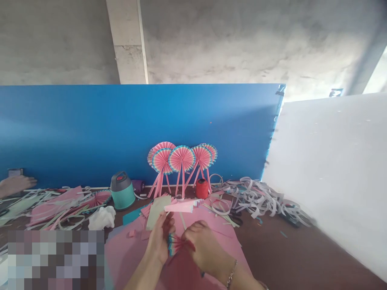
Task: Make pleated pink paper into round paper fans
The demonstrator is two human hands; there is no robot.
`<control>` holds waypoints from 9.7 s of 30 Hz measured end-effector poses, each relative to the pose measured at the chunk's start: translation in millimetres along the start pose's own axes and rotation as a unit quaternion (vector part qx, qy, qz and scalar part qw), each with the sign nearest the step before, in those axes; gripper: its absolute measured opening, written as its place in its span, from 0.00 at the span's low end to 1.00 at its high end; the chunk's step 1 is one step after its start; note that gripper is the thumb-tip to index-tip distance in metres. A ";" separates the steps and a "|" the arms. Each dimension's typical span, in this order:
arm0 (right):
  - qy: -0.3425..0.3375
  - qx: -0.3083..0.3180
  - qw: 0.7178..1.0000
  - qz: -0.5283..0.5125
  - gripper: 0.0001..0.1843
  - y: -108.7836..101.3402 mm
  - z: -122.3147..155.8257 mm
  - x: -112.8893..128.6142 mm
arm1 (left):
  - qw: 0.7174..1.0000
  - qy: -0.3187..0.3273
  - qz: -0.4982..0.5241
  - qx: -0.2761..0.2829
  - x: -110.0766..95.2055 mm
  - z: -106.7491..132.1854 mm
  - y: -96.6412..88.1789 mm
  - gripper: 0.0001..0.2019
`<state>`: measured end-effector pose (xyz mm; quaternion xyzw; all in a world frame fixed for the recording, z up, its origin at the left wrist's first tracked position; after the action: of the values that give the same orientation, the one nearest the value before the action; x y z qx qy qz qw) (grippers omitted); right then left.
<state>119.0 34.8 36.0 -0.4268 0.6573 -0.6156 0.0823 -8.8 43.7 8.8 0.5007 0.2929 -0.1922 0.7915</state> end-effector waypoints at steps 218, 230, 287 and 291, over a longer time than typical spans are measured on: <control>0.059 -0.138 0.943 -0.296 0.10 -38.0 -4.1 -24.2 | 0.844 0.300 -0.419 0.144 5.7 19.5 15.5 0.17; 0.083 -0.134 0.924 -0.347 0.07 -31.1 -6.1 -29.6 | 0.866 0.285 -0.388 0.136 8.1 13.3 12.4 0.17; 0.050 -0.059 0.967 -0.243 0.13 -35.1 0.4 -21.2 | 0.883 0.140 -0.392 0.218 -1.5 14.1 22.7 0.13; 0.046 -0.054 0.966 -0.250 0.14 -34.7 0.3 -20.2 | 0.881 0.137 -0.398 0.217 -1.2 10.8 20.3 0.13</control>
<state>147.7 52.2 57.9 -0.5526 0.5653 -0.5990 -0.1274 5.4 42.6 27.0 0.5224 0.5237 -0.4795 0.4721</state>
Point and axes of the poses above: each hand's wrist, its own z-axis away from the middle knuckle, its own y-axis out of the palm, x = y × z, the point moved 5 cm from there along -z, towards the middle knuckle
